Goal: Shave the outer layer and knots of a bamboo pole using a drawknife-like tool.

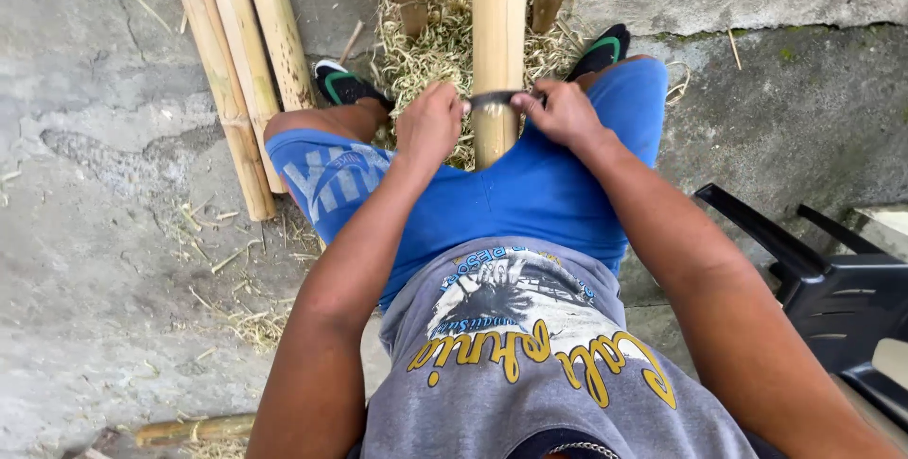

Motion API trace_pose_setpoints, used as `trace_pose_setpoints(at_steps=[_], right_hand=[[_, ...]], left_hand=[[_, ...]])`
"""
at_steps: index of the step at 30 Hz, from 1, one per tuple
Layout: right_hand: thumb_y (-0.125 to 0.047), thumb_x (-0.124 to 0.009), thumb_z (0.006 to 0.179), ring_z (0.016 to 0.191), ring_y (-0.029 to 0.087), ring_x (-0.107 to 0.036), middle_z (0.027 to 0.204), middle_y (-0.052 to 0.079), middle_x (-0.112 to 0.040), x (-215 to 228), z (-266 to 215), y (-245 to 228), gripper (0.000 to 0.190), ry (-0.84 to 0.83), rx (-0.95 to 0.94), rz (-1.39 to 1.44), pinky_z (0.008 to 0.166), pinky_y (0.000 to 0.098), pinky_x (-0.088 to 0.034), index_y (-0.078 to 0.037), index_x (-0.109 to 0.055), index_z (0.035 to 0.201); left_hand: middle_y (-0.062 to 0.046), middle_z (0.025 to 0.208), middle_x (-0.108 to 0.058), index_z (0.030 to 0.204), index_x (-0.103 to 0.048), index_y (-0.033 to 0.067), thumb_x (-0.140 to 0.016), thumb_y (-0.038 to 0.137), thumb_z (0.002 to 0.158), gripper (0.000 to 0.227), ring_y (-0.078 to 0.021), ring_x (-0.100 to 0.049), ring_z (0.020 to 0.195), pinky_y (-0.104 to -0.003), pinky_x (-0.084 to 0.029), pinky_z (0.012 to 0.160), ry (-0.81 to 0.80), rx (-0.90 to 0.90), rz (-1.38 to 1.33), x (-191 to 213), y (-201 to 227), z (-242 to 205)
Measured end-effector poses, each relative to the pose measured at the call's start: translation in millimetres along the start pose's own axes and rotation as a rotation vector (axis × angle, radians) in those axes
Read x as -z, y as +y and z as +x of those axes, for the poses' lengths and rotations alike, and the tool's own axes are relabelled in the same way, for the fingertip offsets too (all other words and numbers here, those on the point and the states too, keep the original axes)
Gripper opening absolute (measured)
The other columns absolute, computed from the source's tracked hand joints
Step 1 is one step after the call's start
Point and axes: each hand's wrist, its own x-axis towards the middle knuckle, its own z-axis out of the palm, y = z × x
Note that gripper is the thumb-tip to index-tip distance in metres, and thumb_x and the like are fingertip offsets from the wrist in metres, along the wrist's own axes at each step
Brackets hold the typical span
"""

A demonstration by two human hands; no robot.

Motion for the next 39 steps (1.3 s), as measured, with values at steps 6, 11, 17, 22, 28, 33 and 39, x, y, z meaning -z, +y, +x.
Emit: trace_pose_setpoints(at_steps=[6,11,17,22,28,33,39], right_hand=[[-0.055,-0.068,0.096,0.060,0.038,-0.064,0.061,0.021,-0.064,-19,5,20,0.054,-0.316,0.037,0.020,0.059,0.0492,-0.050,-0.001,-0.072,0.088],[-0.060,-0.054,0.105,0.042,0.012,-0.047,0.058,0.003,-0.052,-5,44,15,0.058,-0.036,-0.213,0.918,0.045,0.0309,-0.049,-0.006,-0.055,0.082],[-0.071,-0.054,0.095,0.043,0.015,-0.050,0.057,0.004,-0.051,19,95,6,0.065,0.258,-0.453,1.177,0.047,0.0374,-0.054,-0.007,-0.054,0.082],[-0.073,-0.056,0.093,0.043,0.016,-0.049,0.058,0.004,-0.051,35,109,-9,0.067,0.305,-0.531,1.198,0.047,0.0384,-0.055,-0.007,-0.053,0.084],[-0.064,-0.055,0.101,0.041,0.014,-0.049,0.057,0.004,-0.052,45,153,-12,0.060,0.209,-0.364,1.020,0.043,0.0340,-0.050,-0.007,-0.054,0.082],[-0.053,-0.059,0.108,0.042,0.011,-0.051,0.058,0.002,-0.054,45,193,-7,0.053,0.133,-0.140,0.722,0.042,0.0288,-0.043,-0.005,-0.059,0.086],[-0.052,-0.065,0.111,0.054,0.015,-0.061,0.064,0.004,-0.059,20,238,36,0.059,0.178,0.051,0.365,0.050,0.0329,-0.048,0.001,-0.062,0.088]], left_hand=[[-0.011,0.107,-0.063,0.106,-0.067,0.0089,-0.071,0.024,0.096,0.018,-0.0332,-0.066,0.093,-0.048,-0.051,0.081,-0.026,0.180,-0.204,14,8,-31],[-0.021,0.139,-0.045,0.151,-0.036,0.0057,-0.079,0.035,0.098,0.074,-0.0372,-0.042,0.137,-0.051,-0.034,0.119,0.626,0.193,-0.387,-20,29,5],[-0.023,0.135,-0.055,0.153,-0.028,0.0042,-0.093,0.037,0.065,0.115,-0.0374,-0.059,0.121,-0.047,-0.049,0.100,-0.042,0.642,-0.497,-32,80,61],[-0.020,0.127,-0.064,0.149,-0.032,0.0043,-0.092,0.027,0.061,0.108,-0.0317,-0.068,0.112,-0.041,-0.054,0.099,-0.211,0.668,-0.584,-61,18,55],[-0.018,0.125,-0.070,0.141,-0.050,0.0005,-0.090,0.014,0.061,0.091,-0.0275,-0.069,0.114,-0.038,-0.054,0.102,-0.502,0.501,-1.132,-99,-43,52],[-0.017,0.128,-0.071,0.140,-0.053,0.0008,-0.089,0.019,0.063,0.087,-0.0257,-0.069,0.115,-0.037,-0.054,0.102,-0.639,0.476,-1.106,-70,-35,65],[-0.013,0.124,-0.067,0.125,-0.066,0.0073,-0.077,0.043,0.090,0.051,-0.0267,-0.068,0.117,-0.044,-0.055,0.103,-0.048,0.305,-0.337,13,-13,120]])
